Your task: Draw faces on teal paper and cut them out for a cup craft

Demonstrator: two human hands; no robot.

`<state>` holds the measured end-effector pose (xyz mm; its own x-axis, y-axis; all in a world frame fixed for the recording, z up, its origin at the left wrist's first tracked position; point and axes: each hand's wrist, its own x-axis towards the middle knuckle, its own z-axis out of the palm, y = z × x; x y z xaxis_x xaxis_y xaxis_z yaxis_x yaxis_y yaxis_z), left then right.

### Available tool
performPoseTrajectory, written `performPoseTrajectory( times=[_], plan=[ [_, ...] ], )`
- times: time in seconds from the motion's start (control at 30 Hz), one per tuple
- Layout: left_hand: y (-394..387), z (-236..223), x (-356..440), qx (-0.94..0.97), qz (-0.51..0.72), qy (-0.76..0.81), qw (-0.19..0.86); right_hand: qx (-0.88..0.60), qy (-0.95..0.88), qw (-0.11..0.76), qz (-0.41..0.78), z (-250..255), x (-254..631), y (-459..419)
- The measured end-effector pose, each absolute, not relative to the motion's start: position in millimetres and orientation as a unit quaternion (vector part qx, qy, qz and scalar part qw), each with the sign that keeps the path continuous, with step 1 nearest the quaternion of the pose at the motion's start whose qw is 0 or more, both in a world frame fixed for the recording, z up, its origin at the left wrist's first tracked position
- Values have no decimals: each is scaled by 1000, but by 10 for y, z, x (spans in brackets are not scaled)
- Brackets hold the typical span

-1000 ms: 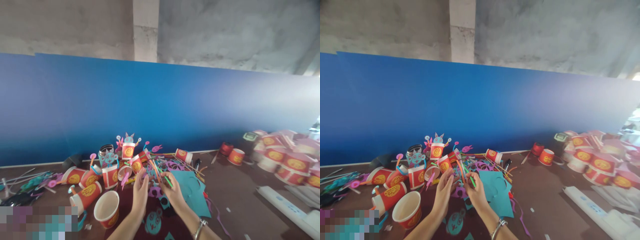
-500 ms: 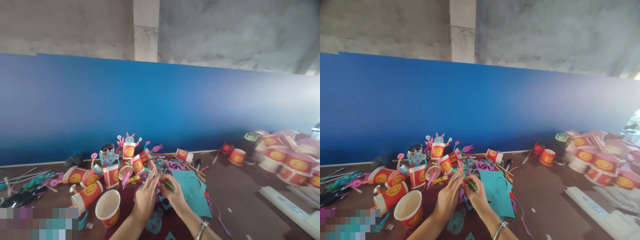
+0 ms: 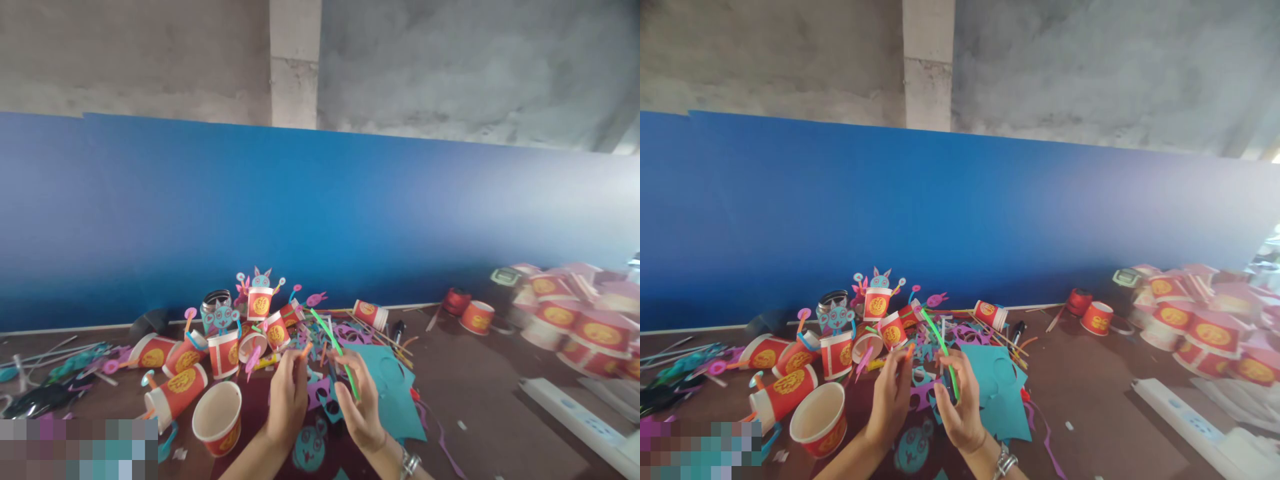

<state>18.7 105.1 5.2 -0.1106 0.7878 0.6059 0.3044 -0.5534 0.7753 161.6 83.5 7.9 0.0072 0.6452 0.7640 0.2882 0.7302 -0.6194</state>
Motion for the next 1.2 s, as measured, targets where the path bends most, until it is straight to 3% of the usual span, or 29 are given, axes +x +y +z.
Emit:
performPoseTrajectory(
  times=[0.17,0.3,0.67,1.1,1.2],
  plan=[
    [1116,85,292,384,606,404,568,-318,-772,548,45,21,1607,773],
    [1100,170,277,285,563,340,697,-311,-807,502,14,-29,1574,751],
    [1247,-33,258,250,643,270,672,-378,-788,484,38,-68,1587,829],
    [1140,78,270,315,614,260,676,-342,-825,413,176,152,1498,789],
    [1152,48,265,313,622,269,666,-355,-810,431,181,98,1504,807]
  ],
)
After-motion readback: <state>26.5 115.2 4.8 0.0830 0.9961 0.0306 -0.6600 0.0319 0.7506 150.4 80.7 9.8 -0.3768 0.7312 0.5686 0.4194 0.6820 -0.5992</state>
